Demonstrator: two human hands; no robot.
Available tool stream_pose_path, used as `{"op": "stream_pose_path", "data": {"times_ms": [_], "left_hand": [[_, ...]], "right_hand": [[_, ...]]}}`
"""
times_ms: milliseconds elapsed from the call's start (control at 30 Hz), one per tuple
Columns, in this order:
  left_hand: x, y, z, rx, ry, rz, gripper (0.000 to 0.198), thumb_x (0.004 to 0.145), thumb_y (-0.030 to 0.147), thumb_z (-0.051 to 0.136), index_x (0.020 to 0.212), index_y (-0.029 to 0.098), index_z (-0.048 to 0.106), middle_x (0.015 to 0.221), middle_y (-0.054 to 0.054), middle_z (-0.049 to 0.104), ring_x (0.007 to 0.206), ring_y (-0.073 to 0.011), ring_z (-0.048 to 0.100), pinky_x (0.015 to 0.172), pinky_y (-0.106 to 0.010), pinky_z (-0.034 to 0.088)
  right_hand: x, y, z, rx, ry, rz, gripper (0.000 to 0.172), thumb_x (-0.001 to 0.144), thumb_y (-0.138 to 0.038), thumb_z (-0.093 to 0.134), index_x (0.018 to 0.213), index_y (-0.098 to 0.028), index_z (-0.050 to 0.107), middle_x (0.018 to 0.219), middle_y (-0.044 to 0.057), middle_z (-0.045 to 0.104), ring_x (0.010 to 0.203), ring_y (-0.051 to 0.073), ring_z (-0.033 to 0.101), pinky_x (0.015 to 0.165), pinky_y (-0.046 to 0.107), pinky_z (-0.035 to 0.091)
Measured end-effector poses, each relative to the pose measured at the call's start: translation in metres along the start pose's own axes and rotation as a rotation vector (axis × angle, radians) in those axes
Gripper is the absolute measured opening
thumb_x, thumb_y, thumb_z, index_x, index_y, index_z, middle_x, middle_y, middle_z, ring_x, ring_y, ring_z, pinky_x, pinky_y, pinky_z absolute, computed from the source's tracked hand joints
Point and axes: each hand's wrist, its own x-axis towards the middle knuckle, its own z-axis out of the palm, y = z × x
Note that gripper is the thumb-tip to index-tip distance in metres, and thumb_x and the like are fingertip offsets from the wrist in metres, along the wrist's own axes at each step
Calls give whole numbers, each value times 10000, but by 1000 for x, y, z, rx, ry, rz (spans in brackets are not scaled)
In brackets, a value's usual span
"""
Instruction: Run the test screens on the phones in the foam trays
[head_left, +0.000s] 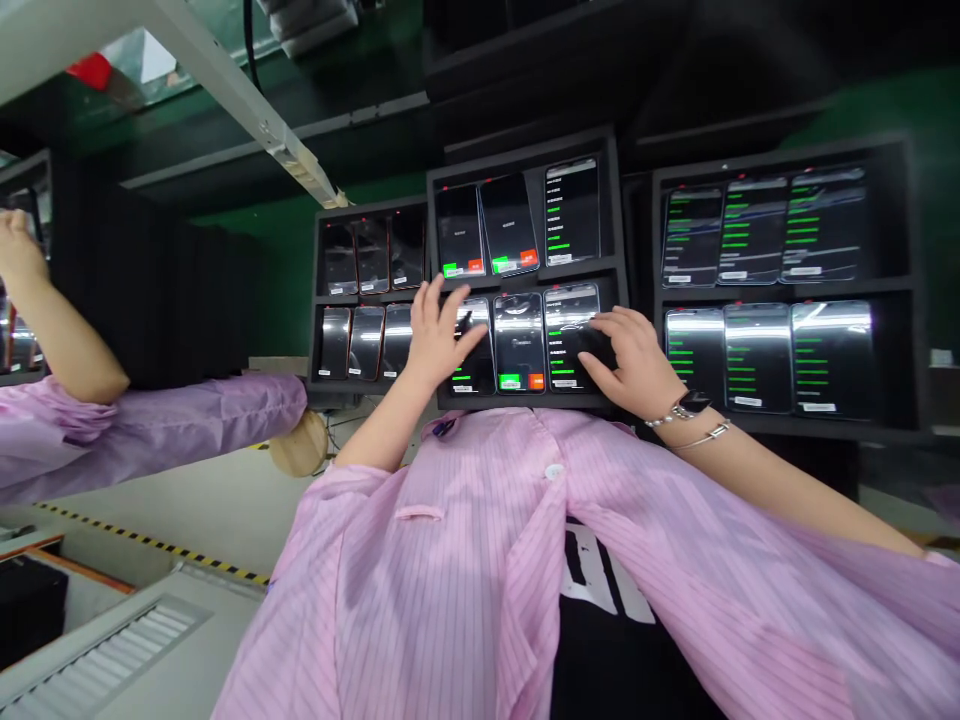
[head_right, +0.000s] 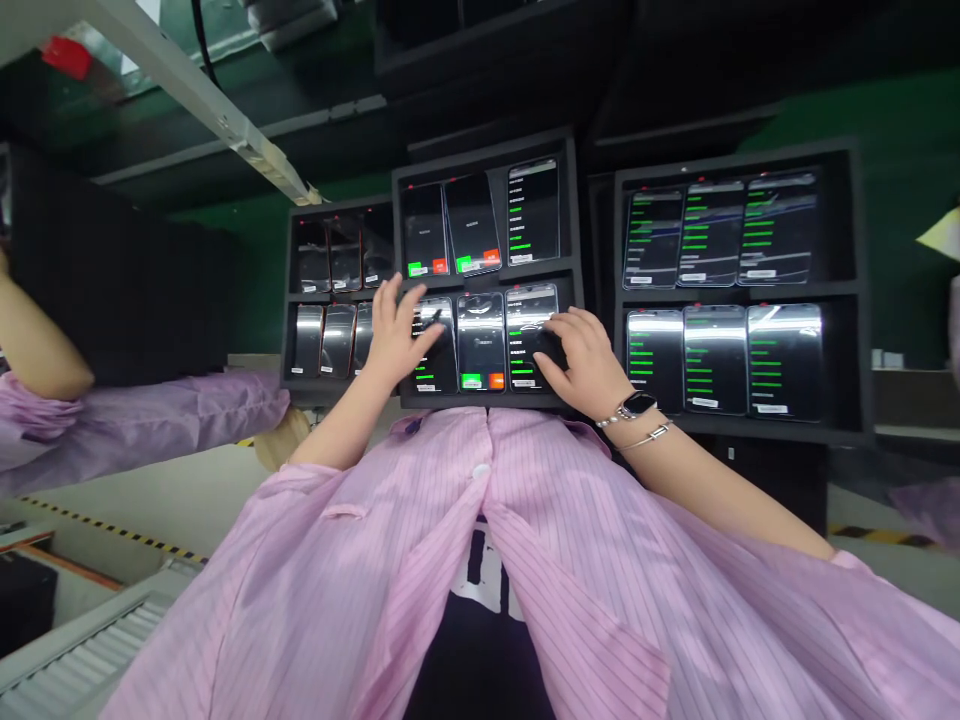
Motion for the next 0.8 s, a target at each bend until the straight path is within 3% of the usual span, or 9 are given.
{"op": "stream_pose_path", "data": {"times_ms": [100, 200, 267, 367, 433, 533, 667, 733, 800], "left_hand": [[30, -26, 4, 13, 25, -123, 884, 910, 850, 513, 1554, 245, 515, 1665, -186, 412, 1582, -415, 312, 1304, -647, 199], [46, -37, 5, 65, -13, -165, 913, 861, 892, 532, 1467, 213, 617, 1611, -225, 473, 1566, -488, 305, 1271, -735, 164], [54, -32, 6, 95, 7, -144, 874, 836, 888, 577, 1389, 219, 681, 1628, -215, 460, 1597, -517, 215, 1267, -773, 82], [69, -14, 16, 70, 13, 12, 772, 839, 845, 634, 1376, 293, 688, 1684, -130, 411, 1641, -460, 142, 1302, -735, 17], [80, -1, 26, 29, -47, 99, 719, 831, 847, 642, 1315, 321, 716, 1682, -89, 425, 1644, -433, 164, 1321, -709, 29], [89, 12, 33, 9, -121, 106, 736, 835, 878, 588, 1236, 281, 745, 1687, -103, 422, 1634, -451, 183, 1321, -705, 86], [67, 21, 17, 5, -53, 87, 803, 856, 841, 612, 1433, 284, 643, 1704, -117, 397, 1639, -430, 189, 1339, -659, 76], [44, 25, 3, 61, -39, 32, 857, 850, 819, 650, 1508, 274, 583, 1698, -138, 405, 1636, -448, 191, 1329, -690, -9], [16, 32, -12, 184, -100, -60, 886, 862, 782, 675, 1554, 245, 541, 1714, -169, 371, 1637, -479, 165, 1297, -745, -54]], "right_hand": [[-1, 4, 7, -1, 18, 1, 518, 959, -461, 590, 1396, -183, 589, 1375, 194, 646, 1399, 419, 534, 1174, 716, 418], [-1, 4, 10, 2, 39, -1, 503, 960, -449, 602, 1386, -182, 593, 1383, 193, 644, 1390, 406, 546, 1175, 691, 433], [0, 3, 10, 10, 47, -5, 486, 965, -438, 604, 1374, -176, 603, 1378, 192, 649, 1390, 395, 545, 1179, 666, 442], [1, 3, 10, 28, 60, -8, 475, 966, -424, 607, 1360, -159, 613, 1375, 202, 653, 1387, 385, 544, 1188, 647, 439], [1, 4, 9, 35, 57, 4, 479, 967, -428, 601, 1364, -161, 613, 1387, 205, 649, 1392, 383, 541, 1189, 646, 437], [-1, 0, 7, -5, 15, 38, 495, 984, -455, 569, 1388, -171, 600, 1416, 201, 639, 1408, 388, 532, 1195, 679, 404], [8, -16, 8, -177, -48, 22, 496, 1018, -500, 534, 1407, -201, 612, 1472, 179, 618, 1443, 409, 492, 1251, 780, 184], [19, -27, 13, -230, -87, -22, 520, 1026, -523, 535, 1440, -218, 607, 1532, 173, 576, 1474, 408, 457, 1259, 777, 153], [30, -39, 19, -271, -144, -37, 555, 1035, -534, 526, 1483, -213, 589, 1615, 190, 491, 1506, 420, 418, 1250, 777, 172]]}}
